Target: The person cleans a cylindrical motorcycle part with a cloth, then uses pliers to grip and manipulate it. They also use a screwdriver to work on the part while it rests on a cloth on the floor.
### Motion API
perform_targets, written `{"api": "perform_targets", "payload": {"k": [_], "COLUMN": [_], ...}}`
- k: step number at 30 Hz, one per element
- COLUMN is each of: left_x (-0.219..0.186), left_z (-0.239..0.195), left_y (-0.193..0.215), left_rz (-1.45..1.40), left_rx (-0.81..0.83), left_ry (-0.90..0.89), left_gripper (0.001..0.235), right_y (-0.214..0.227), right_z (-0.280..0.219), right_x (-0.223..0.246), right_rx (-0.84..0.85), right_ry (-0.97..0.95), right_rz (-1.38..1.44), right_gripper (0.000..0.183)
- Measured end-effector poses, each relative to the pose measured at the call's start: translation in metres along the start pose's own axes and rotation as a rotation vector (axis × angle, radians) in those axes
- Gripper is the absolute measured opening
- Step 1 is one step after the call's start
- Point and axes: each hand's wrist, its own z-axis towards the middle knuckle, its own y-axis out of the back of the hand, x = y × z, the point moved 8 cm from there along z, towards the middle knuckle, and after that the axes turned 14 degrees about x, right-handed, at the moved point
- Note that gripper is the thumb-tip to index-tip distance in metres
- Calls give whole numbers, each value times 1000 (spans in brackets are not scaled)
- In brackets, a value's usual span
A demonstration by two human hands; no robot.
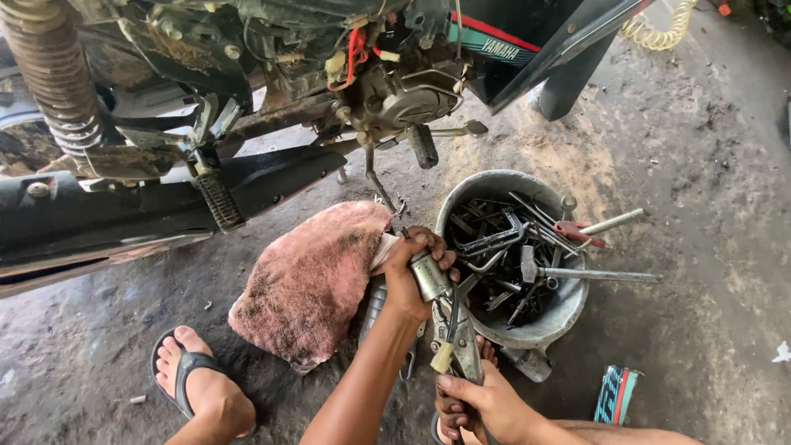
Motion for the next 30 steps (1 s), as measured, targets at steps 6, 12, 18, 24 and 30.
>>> {"api": "perform_targets", "payload": {"k": [6, 12, 18, 24, 30], "left_x": [4, 8, -2, 2, 4], "left_z": [-3, -5, -4, -4, -5], "left_y": [2, 7, -6, -10, -10], "left_rz": [0, 32, 61, -3, -7], "left_rx": [-69, -95, 41, 86, 93], "left_ry": [26, 52, -61, -40, -30], "left_gripper": [8, 10, 16, 18, 18], "right_y": [4, -3, 2, -12, -20], "right_z": [-4, -8, -5, -8, -10], "right_x": [-1, 1, -2, 2, 7], "right_rx": [14, -30, 21, 17, 52], "right_ry": [16, -16, 23, -66, -65], "right_rz": [-41, 10, -18, 49, 6], "right_gripper": [23, 20, 21, 23, 20]}}
